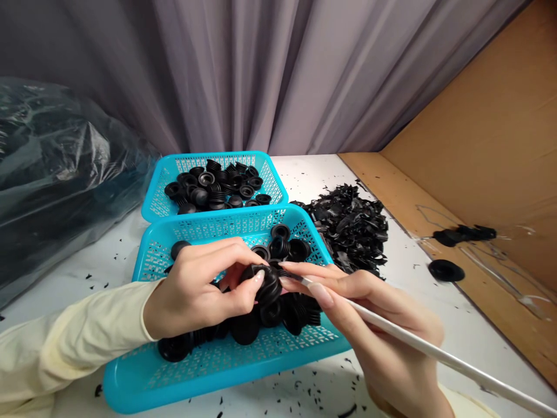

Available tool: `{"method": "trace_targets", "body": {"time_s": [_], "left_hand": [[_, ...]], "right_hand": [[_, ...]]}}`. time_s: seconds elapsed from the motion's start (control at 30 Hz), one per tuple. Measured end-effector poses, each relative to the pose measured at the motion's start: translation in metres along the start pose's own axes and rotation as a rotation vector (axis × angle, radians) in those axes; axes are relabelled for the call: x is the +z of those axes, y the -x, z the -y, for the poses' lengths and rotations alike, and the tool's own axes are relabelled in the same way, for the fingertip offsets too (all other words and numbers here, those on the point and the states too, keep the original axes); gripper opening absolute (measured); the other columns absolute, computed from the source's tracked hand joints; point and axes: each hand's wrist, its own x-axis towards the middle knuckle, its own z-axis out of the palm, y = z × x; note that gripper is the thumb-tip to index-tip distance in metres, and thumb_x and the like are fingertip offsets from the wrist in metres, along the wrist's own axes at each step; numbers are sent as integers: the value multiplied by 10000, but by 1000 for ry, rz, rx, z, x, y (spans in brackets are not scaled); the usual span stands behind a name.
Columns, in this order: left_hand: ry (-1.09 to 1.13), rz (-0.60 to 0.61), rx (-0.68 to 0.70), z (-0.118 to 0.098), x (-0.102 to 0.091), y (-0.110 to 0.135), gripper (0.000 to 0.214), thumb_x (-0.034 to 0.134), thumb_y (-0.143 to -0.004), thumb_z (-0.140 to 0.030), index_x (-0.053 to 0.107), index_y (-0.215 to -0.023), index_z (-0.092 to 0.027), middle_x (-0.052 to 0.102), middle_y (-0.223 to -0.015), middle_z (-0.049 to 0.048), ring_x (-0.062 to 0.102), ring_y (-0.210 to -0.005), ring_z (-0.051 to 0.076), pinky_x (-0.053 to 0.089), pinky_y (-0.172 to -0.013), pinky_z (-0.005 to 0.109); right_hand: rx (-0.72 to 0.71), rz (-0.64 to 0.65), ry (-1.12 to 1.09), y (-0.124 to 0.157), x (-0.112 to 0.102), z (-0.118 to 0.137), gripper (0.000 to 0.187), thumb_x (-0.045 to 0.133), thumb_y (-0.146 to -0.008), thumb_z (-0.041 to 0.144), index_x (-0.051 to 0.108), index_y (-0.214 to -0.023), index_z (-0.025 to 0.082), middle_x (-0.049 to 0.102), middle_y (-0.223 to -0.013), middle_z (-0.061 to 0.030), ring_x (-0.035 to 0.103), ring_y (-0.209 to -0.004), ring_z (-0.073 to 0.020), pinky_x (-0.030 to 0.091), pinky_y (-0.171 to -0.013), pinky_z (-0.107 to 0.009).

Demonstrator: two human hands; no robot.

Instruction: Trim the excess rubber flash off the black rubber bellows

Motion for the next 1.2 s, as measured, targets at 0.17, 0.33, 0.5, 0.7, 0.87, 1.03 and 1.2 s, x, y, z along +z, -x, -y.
{"method": "trace_targets", "body": {"time_s": [0.17,0.33,0.5,0.7,0.87,1.03,1.2], "left_hand": [[-43,-4,-5,0,-1,1,118,545,-807,-89,614,-728,-144,579,-527,-31,488,-435,59,395,-428,148],[0,-9,2,1,2,0,108,575,-765,-66,630,-817,-144,634,-610,-9,504,-463,59,412,-446,152],[44,2,3,1,1,1,122,584,-746,-75,627,-854,-112,638,-669,19,523,-523,78,450,-505,175],[84,73,-29,1,-1,1,168,550,-782,-75,635,-926,-90,653,-741,36,579,-619,87,486,-592,163],[103,114,-62,1,-2,3,184,544,-809,-76,631,-970,-84,660,-806,40,583,-661,80,490,-622,151],[117,147,-83,1,-1,3,200,552,-814,-89,626,-1000,-85,666,-846,43,583,-686,84,496,-636,159],[102,135,-76,1,0,2,191,574,-807,-93,623,-990,-72,662,-853,52,572,-662,87,501,-617,169]], "right_hand": [[64,31,-22,-2,1,-1,141,625,-870,132,697,-808,236,777,-973,-25,736,-911,-230,631,-722,-313],[62,-92,-88,-3,2,-1,170,624,-875,146,699,-764,251,786,-911,12,731,-928,-222,605,-779,-323],[92,-302,15,-5,4,-2,99,672,-848,249,738,-774,257,770,-691,26,724,-604,-172,567,-616,-297],[260,-390,89,-7,5,-7,194,734,-762,389,732,-670,218,438,-340,81,337,-302,-58,230,-293,-216],[233,-346,164,-7,3,-11,161,735,-751,386,744,-664,251,502,-430,52,390,-378,-67,267,-323,-200],[177,-273,54,-8,5,-12,52,693,-814,305,721,-793,267,550,-456,70,476,-406,-65,388,-385,-168],[185,-183,-75,-9,9,-14,200,478,-971,327,662,-1035,281,632,-508,58,565,-456,-81,466,-451,-175]]}}
